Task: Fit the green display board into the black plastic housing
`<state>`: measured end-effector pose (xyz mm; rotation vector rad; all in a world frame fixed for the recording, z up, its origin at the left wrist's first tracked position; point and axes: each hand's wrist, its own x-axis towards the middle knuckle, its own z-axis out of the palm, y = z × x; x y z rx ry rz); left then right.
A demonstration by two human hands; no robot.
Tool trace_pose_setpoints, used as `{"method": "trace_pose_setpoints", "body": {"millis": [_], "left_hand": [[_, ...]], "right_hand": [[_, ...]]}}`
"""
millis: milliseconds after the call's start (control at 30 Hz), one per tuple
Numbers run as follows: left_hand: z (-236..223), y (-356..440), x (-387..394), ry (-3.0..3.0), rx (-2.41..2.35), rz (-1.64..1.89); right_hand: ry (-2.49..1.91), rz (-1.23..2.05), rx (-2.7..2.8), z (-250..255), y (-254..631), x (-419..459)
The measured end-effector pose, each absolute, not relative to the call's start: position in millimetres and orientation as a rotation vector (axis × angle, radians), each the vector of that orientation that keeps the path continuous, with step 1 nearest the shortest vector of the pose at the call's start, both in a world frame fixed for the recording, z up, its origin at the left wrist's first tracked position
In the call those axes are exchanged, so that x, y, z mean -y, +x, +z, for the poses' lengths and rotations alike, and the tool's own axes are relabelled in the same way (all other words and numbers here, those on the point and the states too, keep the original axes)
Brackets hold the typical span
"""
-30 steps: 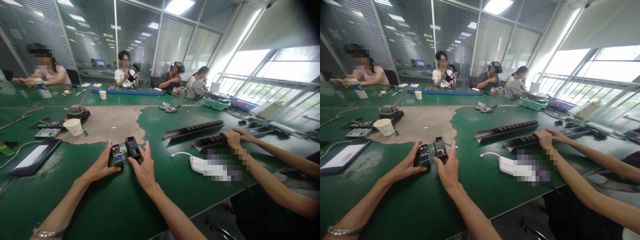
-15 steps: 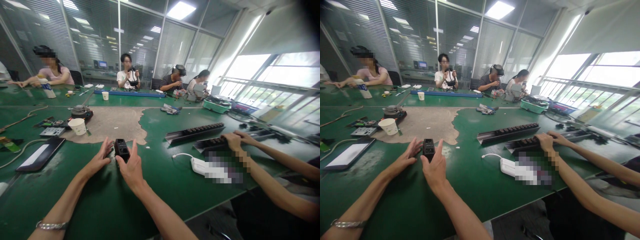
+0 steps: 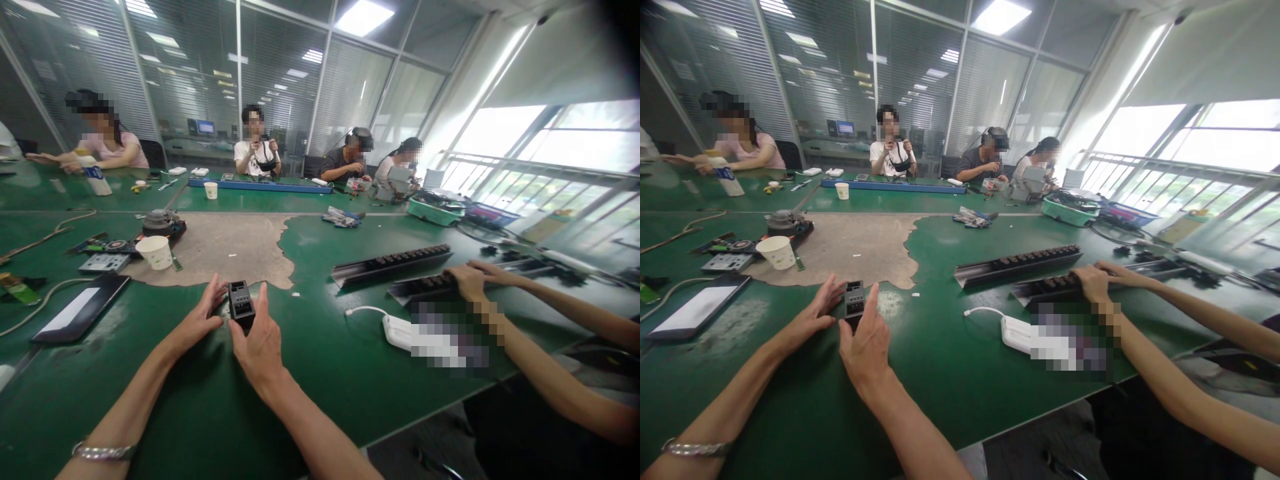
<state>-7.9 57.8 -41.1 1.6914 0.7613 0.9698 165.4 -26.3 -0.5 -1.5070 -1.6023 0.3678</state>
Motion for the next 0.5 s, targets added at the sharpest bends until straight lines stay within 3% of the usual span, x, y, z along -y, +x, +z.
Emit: {"method": "trace_pose_setpoints", "body": {"millis": [500], "left_hand": [[-46, -9, -62, 1.762, -0.778, 0.911]], "right_hand": [[-1.361, 0.461, 1.567, -29, 168, 22]]}}
